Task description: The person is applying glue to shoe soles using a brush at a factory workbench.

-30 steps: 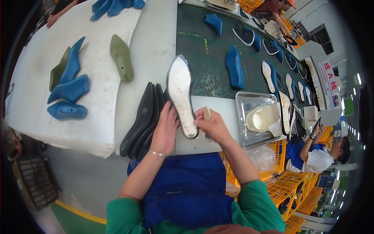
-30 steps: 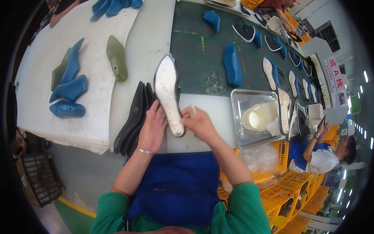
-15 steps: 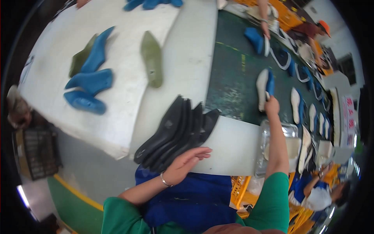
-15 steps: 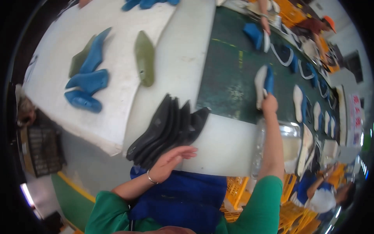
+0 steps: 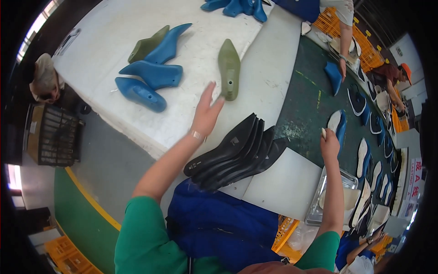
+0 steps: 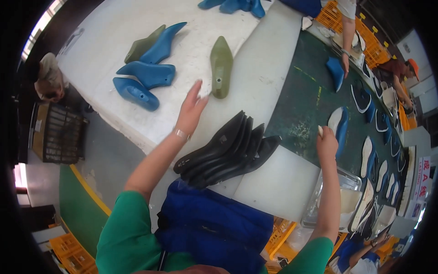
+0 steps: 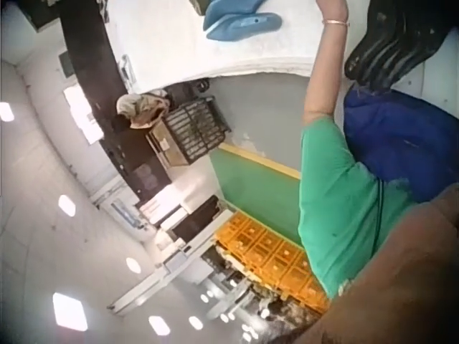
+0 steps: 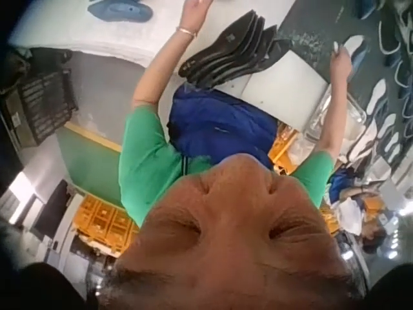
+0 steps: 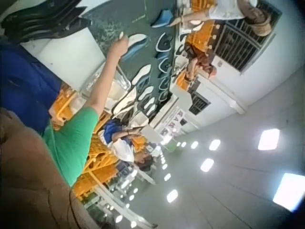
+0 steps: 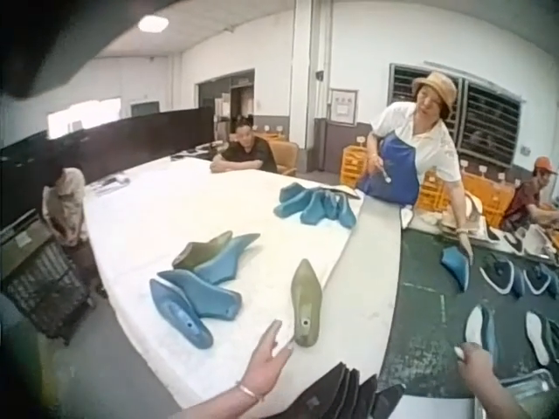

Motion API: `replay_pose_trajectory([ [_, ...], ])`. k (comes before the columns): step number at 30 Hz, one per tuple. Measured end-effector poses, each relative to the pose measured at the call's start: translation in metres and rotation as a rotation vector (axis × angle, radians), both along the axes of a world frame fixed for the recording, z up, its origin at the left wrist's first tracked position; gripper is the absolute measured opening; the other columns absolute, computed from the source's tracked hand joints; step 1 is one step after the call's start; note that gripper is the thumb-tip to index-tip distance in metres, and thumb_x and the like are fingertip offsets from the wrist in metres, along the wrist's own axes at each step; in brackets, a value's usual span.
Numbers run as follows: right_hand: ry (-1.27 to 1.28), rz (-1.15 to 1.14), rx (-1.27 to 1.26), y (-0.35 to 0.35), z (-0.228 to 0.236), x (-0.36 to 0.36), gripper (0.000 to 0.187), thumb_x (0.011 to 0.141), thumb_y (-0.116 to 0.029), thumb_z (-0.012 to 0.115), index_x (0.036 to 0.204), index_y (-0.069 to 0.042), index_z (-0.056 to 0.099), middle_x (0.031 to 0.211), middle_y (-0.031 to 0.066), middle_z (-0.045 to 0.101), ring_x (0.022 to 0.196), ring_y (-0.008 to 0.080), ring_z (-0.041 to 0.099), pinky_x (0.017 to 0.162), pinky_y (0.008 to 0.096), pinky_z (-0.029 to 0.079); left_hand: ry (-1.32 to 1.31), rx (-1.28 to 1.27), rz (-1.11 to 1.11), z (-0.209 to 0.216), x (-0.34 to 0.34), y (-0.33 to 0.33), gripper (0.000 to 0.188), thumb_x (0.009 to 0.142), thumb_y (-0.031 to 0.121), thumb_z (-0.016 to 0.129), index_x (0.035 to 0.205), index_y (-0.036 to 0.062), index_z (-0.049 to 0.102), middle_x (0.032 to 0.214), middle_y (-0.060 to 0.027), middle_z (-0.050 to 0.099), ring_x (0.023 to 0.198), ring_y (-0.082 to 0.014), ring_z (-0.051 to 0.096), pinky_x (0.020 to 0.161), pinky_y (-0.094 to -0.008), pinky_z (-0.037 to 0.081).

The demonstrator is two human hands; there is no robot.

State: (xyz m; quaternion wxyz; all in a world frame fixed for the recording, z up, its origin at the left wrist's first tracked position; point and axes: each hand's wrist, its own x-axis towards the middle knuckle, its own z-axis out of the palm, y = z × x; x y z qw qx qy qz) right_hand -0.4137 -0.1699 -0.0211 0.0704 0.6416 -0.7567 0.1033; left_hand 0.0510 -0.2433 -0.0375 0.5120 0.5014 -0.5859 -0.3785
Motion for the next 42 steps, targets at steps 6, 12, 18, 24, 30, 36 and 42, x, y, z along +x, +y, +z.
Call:
replay_pose_trajectory([
  [6,-0.218,0.274,-0.008,-0.046,0.047,0.130,0.028,0.090,-0.028,0.064,0.113,-0.012,0.060,0.103,0.0146,0.067,0.091,0.0382,0.065,0.074,0.0452,0.052,0.107,0.066,-0.077,-0.038,-0.023,-0.105,0.089,0.088,0.034,0.066,0.148,-0.0116,0.019,0.155,-0.0303,0.024,0.146,-0.0371,0.026,0.119,-0.0367,0.022],
  [12,-0.251,0.394,-0.040,-0.117,0.044,0.208,0.056,0.090,-0.043,0.063,0.134,-0.011,0.051,0.107,0.0194,0.066,0.096,0.0383,0.064,0.081,0.0442,0.052,-0.048,0.065,-0.361,-0.041,-0.042,-0.110,0.083,0.092,0.039,0.064,0.149,-0.0079,0.025,0.154,-0.0298,0.027,0.146,-0.0362,0.025,0.118,-0.0370,0.023],
  [18,-0.248,0.364,0.208,-0.169,0.028,0.256,0.078,0.085,-0.047,0.065,0.151,-0.020,0.034,0.112,0.0191,0.063,0.095,0.0362,0.066,0.082,0.0449,0.053,-0.604,-0.096,0.350,-0.005,0.083,-0.153,0.069,0.090,0.040,0.064,0.141,-0.0012,0.043,0.152,-0.0286,0.031,0.147,-0.0384,0.020,0.120,-0.0450,0.020],
  [24,-0.164,0.379,0.137,-0.193,0.002,0.266,0.068,0.083,-0.029,0.059,0.146,-0.020,0.037,0.120,0.0226,0.057,0.090,0.0388,0.066,0.079,0.0463,0.054,-0.327,0.628,1.150,0.030,0.207,-0.176,0.110,0.077,0.049,0.074,0.154,-0.0005,0.012,0.159,-0.0252,0.016,0.148,-0.0347,0.022,0.114,-0.0448,0.032],
  [30,-0.155,0.332,0.154,-0.197,0.002,0.274,0.062,0.085,-0.028,0.057,0.143,-0.019,0.038,0.113,0.0235,0.057,0.086,0.0399,0.066,0.077,0.0480,0.055,-0.415,0.590,1.036,-0.008,0.149,-0.172,0.115,0.073,0.037,0.074,0.155,0.0018,0.000,0.158,-0.0272,0.017,0.141,-0.0393,0.034,0.114,-0.0474,0.033],
  [36,-0.149,0.287,0.163,-0.193,0.003,0.269,0.061,0.085,-0.028,0.057,0.142,-0.018,0.038,0.113,0.0250,0.057,0.087,0.0400,0.067,0.077,0.0486,0.055,-0.540,0.255,0.456,-0.023,0.029,-0.132,0.101,0.076,0.031,0.069,0.155,0.0041,0.012,0.157,-0.0207,0.028,0.135,-0.0374,0.043,0.105,-0.0490,0.042],
  [42,-0.153,0.230,0.188,-0.178,0.004,0.281,0.062,0.088,-0.031,0.057,0.144,-0.018,0.034,0.116,0.0271,0.057,0.092,0.0425,0.066,0.080,0.0495,0.054,-1.124,0.007,0.160,0.003,-0.051,-0.158,0.067,0.092,0.039,0.057,0.149,0.0098,0.034,0.153,-0.0172,0.036,0.131,-0.0293,0.048,0.098,-0.0565,0.041],
])
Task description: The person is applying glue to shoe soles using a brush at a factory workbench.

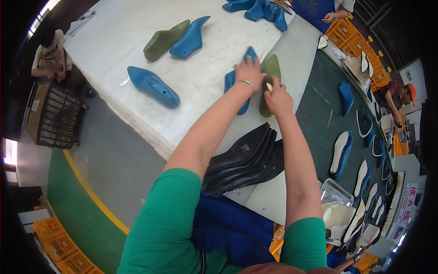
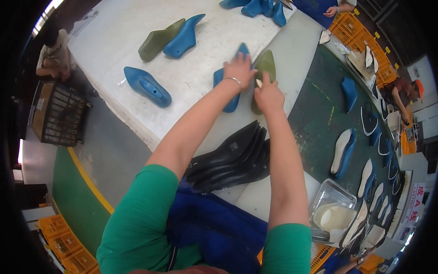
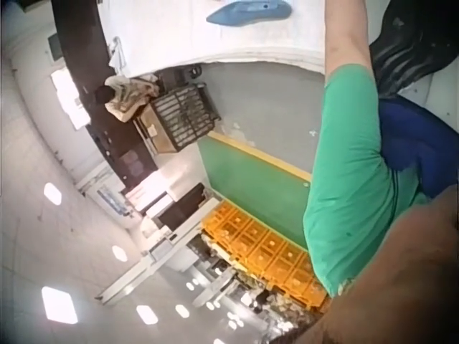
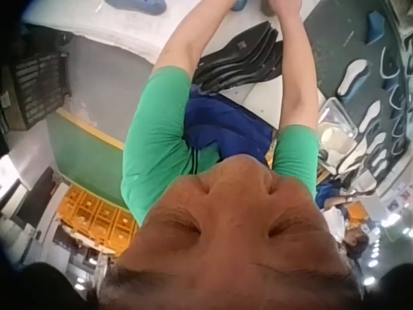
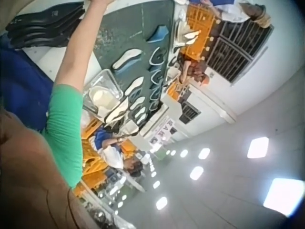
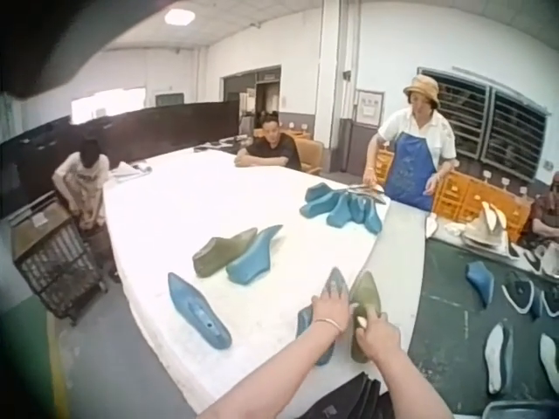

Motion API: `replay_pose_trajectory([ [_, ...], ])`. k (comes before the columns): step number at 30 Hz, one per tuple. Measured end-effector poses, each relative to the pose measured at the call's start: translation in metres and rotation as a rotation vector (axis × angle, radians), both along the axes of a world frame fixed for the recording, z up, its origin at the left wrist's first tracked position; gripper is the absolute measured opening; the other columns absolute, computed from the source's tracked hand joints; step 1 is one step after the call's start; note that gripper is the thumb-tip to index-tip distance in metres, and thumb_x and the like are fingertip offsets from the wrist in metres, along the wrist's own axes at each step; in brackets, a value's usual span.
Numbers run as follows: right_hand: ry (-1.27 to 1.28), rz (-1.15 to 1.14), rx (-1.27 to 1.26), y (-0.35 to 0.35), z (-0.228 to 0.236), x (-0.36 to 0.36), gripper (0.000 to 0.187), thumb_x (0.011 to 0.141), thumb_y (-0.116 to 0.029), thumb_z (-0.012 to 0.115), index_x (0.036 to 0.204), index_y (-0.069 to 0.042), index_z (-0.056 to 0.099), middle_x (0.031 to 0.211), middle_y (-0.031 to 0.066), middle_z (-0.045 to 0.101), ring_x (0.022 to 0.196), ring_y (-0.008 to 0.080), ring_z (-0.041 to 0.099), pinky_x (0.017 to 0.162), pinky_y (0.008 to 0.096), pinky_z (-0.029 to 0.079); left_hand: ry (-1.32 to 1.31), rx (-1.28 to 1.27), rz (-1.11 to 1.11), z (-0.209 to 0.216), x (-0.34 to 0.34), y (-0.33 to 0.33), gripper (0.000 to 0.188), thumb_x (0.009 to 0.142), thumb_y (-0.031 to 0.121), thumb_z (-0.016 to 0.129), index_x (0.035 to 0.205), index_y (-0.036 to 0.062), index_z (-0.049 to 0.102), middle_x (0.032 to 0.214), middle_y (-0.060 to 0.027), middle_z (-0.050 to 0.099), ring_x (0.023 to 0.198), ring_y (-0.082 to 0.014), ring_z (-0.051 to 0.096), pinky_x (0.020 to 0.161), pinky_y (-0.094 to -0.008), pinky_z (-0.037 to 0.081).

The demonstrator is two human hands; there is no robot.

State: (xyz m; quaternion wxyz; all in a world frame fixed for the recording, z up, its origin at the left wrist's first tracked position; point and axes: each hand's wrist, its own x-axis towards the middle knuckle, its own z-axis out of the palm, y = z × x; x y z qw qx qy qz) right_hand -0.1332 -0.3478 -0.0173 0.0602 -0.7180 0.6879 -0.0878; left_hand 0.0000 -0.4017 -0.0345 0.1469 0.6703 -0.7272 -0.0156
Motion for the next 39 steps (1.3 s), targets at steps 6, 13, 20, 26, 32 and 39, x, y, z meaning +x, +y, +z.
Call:
replay_pose_trajectory([
  [6,0.000,-0.148,0.017,0.004,0.002,-0.009,0.062,0.090,-0.032,0.057,0.145,-0.018,0.033,0.120,0.0274,0.055,0.093,0.0418,0.066,0.081,0.0495,0.054,-0.139,0.617,-0.477,0.048,-0.033,-0.035,0.039,0.090,0.030,0.057,0.122,0.0098,0.066,0.137,-0.0152,0.056,0.128,-0.0284,0.053,0.103,-0.0465,0.042],
  [13,0.000,-0.174,0.005,0.005,0.003,-0.014,0.062,0.089,-0.031,0.057,0.145,-0.016,0.033,0.119,0.0273,0.055,0.089,0.0416,0.067,0.078,0.0474,0.054,-0.210,-0.143,0.189,0.015,0.133,-0.097,0.080,0.079,0.053,0.070,0.143,0.0120,0.045,0.150,-0.0151,0.038,0.139,-0.0325,0.034,0.107,-0.0535,0.035],
  [20,-0.017,-0.173,0.000,-0.001,0.006,-0.005,0.062,0.088,-0.030,0.058,0.144,-0.016,0.035,0.118,0.0262,0.055,0.087,0.0414,0.067,0.078,0.0484,0.054,-0.293,0.080,0.302,-0.014,0.216,-0.085,0.100,0.078,0.046,0.076,0.155,0.0164,0.020,0.147,-0.0147,0.039,0.130,-0.0342,0.044,0.102,-0.0523,0.040],
  [26,-0.027,-0.166,-0.036,-0.001,0.002,-0.002,0.063,0.088,-0.030,0.058,0.145,-0.017,0.035,0.118,0.0252,0.056,0.089,0.0419,0.066,0.079,0.0491,0.054,0.042,0.174,0.327,-0.003,0.192,-0.080,0.097,0.083,0.050,0.070,0.154,0.0073,0.021,0.140,-0.0208,0.045,0.125,-0.0342,0.050,0.097,-0.0449,0.048],
  [32,-0.024,-0.177,-0.048,0.000,0.000,-0.002,0.062,0.088,-0.031,0.056,0.145,-0.019,0.036,0.117,0.0235,0.056,0.090,0.0411,0.066,0.078,0.0494,0.053,0.608,0.506,-0.395,-0.012,0.220,-0.052,0.071,0.094,0.057,0.054,0.138,0.0011,0.051,0.137,-0.0161,0.054,0.123,-0.0287,0.052,0.104,-0.0386,0.042],
  [39,0.009,-0.217,-0.060,0.001,0.001,-0.003,0.060,0.090,-0.031,0.056,0.145,-0.019,0.035,0.117,0.0232,0.056,0.090,0.0403,0.066,0.079,0.0488,0.053,-0.249,-0.542,0.749,-0.006,0.330,-0.084,0.068,0.081,0.055,0.067,0.125,0.0038,0.058,0.134,-0.0192,0.057,0.130,-0.0345,0.048,0.097,-0.0460,0.048],
])
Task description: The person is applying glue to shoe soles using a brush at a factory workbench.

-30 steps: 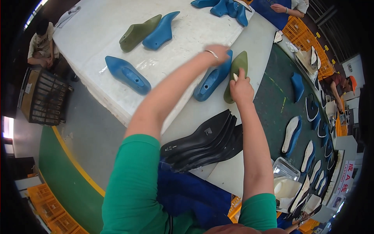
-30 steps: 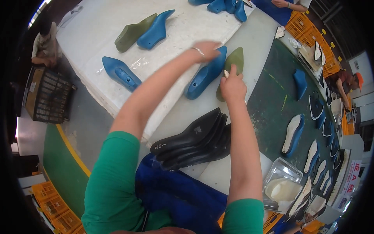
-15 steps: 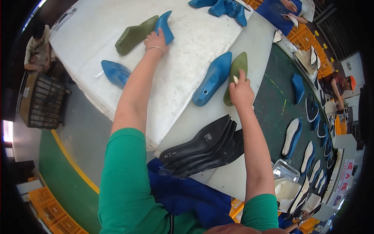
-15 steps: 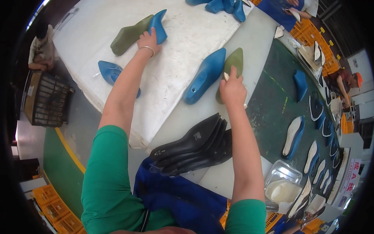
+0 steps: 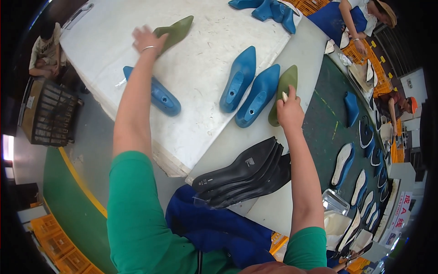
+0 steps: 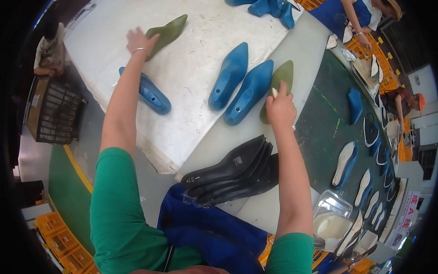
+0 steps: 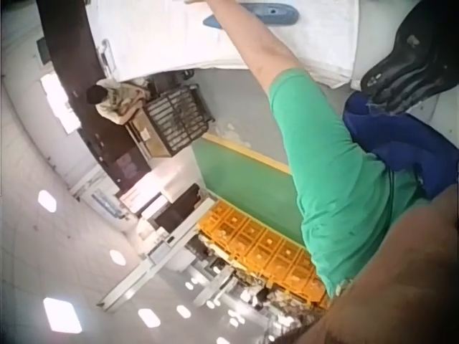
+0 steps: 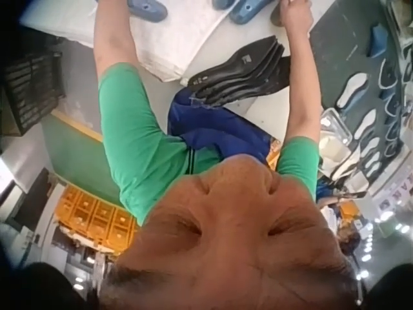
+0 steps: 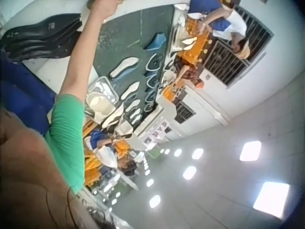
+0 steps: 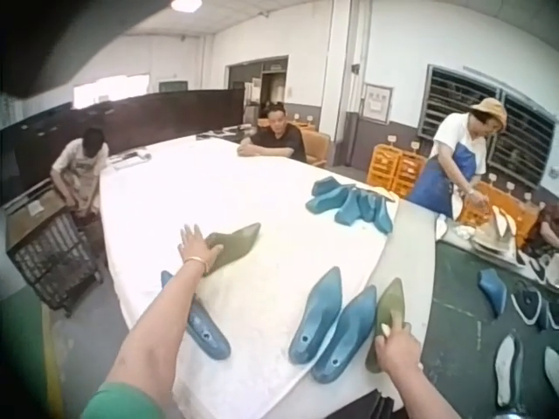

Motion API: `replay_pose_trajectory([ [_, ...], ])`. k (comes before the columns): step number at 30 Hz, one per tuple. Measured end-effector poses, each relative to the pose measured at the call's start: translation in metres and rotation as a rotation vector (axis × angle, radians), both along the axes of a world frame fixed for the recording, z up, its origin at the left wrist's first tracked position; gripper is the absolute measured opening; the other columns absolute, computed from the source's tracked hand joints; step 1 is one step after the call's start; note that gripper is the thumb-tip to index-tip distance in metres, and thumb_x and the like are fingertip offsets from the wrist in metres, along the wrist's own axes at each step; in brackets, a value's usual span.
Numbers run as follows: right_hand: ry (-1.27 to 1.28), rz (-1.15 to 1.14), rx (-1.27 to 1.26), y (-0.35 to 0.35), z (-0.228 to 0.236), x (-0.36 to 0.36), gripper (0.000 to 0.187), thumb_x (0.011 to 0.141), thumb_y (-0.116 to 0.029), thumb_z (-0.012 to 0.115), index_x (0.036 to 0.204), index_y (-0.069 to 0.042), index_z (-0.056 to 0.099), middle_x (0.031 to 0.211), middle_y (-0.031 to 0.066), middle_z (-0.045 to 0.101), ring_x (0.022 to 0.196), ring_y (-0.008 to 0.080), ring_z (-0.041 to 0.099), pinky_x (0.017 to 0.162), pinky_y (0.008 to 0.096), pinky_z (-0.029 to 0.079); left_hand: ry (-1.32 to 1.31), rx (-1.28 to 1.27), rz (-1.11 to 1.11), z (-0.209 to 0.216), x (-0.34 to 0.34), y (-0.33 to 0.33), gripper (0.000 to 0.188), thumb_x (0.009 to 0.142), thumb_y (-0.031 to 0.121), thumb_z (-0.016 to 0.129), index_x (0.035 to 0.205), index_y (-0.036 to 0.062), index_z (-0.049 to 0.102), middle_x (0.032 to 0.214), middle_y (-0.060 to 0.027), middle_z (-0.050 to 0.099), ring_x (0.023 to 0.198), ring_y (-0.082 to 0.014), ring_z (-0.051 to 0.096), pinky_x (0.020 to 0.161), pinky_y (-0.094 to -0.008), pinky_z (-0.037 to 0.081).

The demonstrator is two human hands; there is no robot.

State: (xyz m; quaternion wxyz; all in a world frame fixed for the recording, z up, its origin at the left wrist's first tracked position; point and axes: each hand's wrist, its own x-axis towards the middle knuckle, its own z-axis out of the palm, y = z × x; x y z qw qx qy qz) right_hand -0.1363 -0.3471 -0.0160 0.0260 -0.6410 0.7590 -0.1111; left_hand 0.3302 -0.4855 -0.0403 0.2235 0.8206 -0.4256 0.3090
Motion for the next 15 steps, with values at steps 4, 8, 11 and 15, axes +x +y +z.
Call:
replay_pose_trajectory([
  [4,-0.003,0.005,0.014,-0.001,-0.001,0.002,0.062,0.088,-0.030,0.059,0.144,-0.018,0.036,0.115,0.0229,0.057,0.090,0.0403,0.066,0.078,0.0482,0.054,0.562,0.477,-0.316,-0.004,0.021,0.000,0.058,0.083,0.050,0.064,0.120,0.0047,0.060,0.119,-0.0166,0.067,0.112,-0.0326,0.062,0.095,-0.0423,0.050],
  [8,0.005,0.006,0.024,-0.002,0.004,0.001,0.062,0.088,-0.031,0.058,0.144,-0.017,0.035,0.116,0.0240,0.057,0.089,0.0406,0.066,0.077,0.0482,0.054,0.460,0.597,-0.362,0.018,-0.057,0.024,0.050,0.085,0.045,0.063,0.116,0.0056,0.061,0.112,-0.0181,0.069,0.103,-0.0338,0.066,0.086,-0.0442,0.053],
  [11,0.012,0.020,0.033,-0.002,0.004,-0.003,0.064,0.088,-0.032,0.058,0.145,-0.016,0.034,0.115,0.0252,0.057,0.089,0.0407,0.067,0.078,0.0480,0.054,0.490,0.653,-0.522,0.022,-0.107,0.053,0.048,0.083,0.044,0.064,0.113,0.0065,0.061,0.107,-0.0176,0.070,0.100,-0.0339,0.067,0.085,-0.0445,0.054],
  [15,0.031,0.044,0.060,-0.007,-0.008,-0.010,0.068,0.089,-0.034,0.057,0.147,-0.013,0.030,0.118,0.0271,0.056,0.091,0.0404,0.067,0.079,0.0472,0.054,0.584,0.690,-0.769,0.022,-0.170,0.112,0.050,0.085,0.043,0.064,0.120,0.0076,0.058,0.115,-0.0182,0.066,0.104,-0.0330,0.064,0.085,-0.0419,0.052],
])
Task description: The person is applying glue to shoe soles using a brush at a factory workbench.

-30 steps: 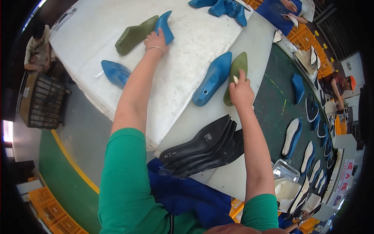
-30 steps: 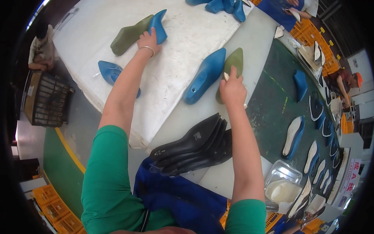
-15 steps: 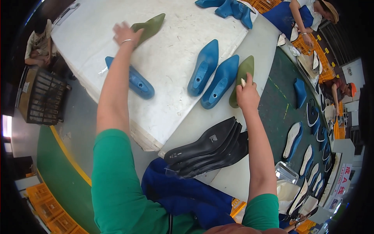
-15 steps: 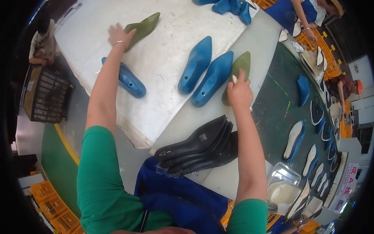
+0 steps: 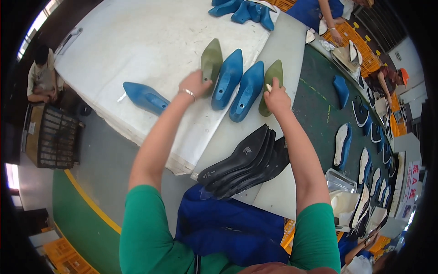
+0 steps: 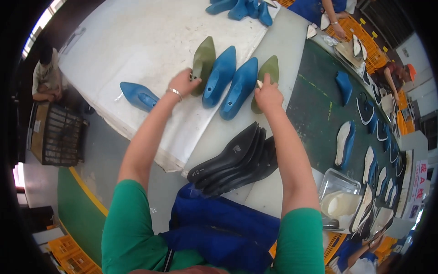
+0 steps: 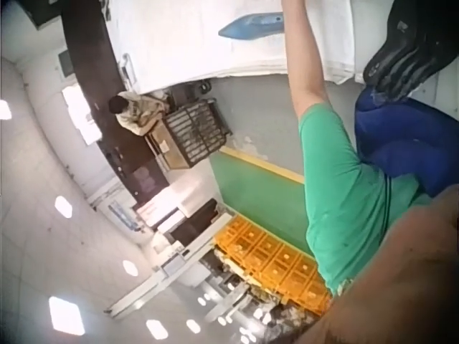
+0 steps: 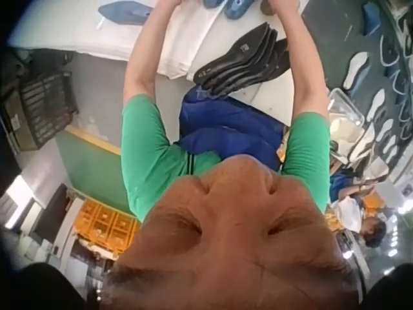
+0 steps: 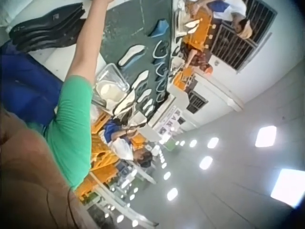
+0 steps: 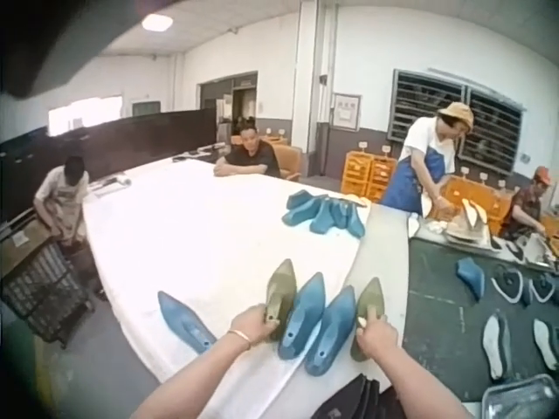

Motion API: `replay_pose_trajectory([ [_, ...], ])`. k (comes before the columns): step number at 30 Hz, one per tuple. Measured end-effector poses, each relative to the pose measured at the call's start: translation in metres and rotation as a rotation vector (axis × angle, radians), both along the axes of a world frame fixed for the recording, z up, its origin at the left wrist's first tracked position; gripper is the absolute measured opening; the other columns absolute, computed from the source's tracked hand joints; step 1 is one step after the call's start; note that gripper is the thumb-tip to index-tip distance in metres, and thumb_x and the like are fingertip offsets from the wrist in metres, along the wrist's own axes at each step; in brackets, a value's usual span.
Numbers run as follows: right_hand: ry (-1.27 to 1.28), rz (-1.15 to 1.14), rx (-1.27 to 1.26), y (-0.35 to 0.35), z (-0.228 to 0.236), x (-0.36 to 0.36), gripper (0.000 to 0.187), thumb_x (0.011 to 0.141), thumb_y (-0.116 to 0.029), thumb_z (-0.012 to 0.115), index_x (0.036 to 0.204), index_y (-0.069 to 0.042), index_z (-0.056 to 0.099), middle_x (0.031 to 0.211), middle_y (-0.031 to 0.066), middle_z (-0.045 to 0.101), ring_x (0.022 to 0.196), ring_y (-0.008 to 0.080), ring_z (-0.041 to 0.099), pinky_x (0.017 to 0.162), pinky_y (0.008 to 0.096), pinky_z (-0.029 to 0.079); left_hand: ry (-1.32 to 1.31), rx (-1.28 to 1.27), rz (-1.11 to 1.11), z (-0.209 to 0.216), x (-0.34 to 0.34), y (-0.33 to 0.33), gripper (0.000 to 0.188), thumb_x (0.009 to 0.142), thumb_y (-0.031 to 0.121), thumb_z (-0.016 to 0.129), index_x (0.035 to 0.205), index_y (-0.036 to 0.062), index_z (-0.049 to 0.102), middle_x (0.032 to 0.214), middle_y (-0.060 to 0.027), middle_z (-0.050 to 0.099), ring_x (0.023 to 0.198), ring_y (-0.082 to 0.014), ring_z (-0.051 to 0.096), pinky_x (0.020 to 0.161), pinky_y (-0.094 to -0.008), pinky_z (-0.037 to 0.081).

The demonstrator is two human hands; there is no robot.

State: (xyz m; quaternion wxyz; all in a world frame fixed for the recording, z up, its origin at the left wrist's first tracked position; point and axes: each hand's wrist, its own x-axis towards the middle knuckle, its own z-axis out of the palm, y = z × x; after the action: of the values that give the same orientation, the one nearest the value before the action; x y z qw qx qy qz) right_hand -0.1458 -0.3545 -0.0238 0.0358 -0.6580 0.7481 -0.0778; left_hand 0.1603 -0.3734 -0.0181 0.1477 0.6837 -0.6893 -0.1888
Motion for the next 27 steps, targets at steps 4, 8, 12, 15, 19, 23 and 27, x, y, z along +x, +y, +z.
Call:
replay_pose_trajectory([
  [4,-0.005,0.066,0.012,0.012,0.024,-0.019,0.072,0.091,-0.039,0.055,0.152,-0.014,0.025,0.115,0.0261,0.062,0.094,0.0426,0.066,0.082,0.0498,0.053,-0.157,-0.557,-0.039,-0.012,0.009,0.069,0.080,0.082,0.039,0.071,0.146,0.0031,0.038,0.144,-0.0250,0.045,0.136,-0.0397,0.040,0.108,-0.0496,0.035],
  [8,-0.158,0.166,-0.308,0.061,0.091,-0.049,0.057,0.092,-0.034,0.059,0.141,-0.010,0.045,0.104,0.0188,0.068,0.093,0.0380,0.066,0.080,0.0455,0.053,0.007,-0.697,0.622,-0.025,0.075,0.095,0.100,0.079,0.045,0.075,0.150,-0.0052,0.026,0.154,-0.0339,0.019,0.145,-0.0477,0.018,0.116,-0.0517,0.023],
  [12,-0.422,0.283,-0.424,0.150,0.115,-0.063,0.041,0.089,-0.024,0.064,0.127,-0.008,0.059,0.103,0.0165,0.068,0.095,0.0362,0.067,0.082,0.0403,0.053,0.470,-0.442,0.751,-0.066,0.112,0.079,0.102,0.081,0.044,0.074,0.149,-0.0108,0.021,0.154,-0.0342,0.019,0.144,-0.0460,0.020,0.118,-0.0443,0.021],
  [15,-0.521,0.233,-0.406,0.232,0.112,-0.064,0.037,0.088,-0.014,0.066,0.123,-0.007,0.061,0.098,0.0141,0.070,0.091,0.0331,0.069,0.080,0.0367,0.054,0.788,-0.366,0.517,-0.085,0.122,0.054,0.102,0.081,0.042,0.074,0.149,-0.0124,0.020,0.154,-0.0312,0.023,0.144,-0.0382,0.027,0.117,-0.0386,0.025],
  [19,-0.501,-0.004,-0.437,0.329,0.088,-0.071,0.033,0.086,-0.012,0.068,0.119,-0.007,0.063,0.096,0.0145,0.071,0.085,0.0317,0.070,0.074,0.0360,0.055,0.986,-0.097,0.053,-0.077,0.079,0.014,0.073,0.092,0.039,0.066,0.144,-0.0070,0.040,0.136,-0.0162,0.056,0.120,-0.0218,0.054,0.103,-0.0304,0.041],
  [23,-0.521,-0.068,-0.435,0.384,0.063,-0.068,0.032,0.087,-0.015,0.066,0.119,-0.007,0.063,0.095,0.0146,0.071,0.084,0.0340,0.069,0.074,0.0391,0.056,0.381,-0.625,0.003,-0.115,0.116,-0.014,0.043,0.101,0.036,0.048,0.116,0.0003,0.065,0.113,-0.0178,0.067,0.105,-0.0290,0.063,0.094,-0.0372,0.048],
  [27,-0.454,-0.327,-0.369,0.433,0.039,-0.089,0.031,0.087,-0.022,0.066,0.116,-0.010,0.064,0.095,0.0129,0.071,0.084,0.0350,0.068,0.074,0.0416,0.055,0.847,-0.060,-0.025,-0.095,0.006,0.004,0.048,0.104,0.035,0.039,0.132,-0.0010,0.054,0.124,-0.0122,0.063,0.114,-0.0209,0.061,0.099,-0.0356,0.048],
])
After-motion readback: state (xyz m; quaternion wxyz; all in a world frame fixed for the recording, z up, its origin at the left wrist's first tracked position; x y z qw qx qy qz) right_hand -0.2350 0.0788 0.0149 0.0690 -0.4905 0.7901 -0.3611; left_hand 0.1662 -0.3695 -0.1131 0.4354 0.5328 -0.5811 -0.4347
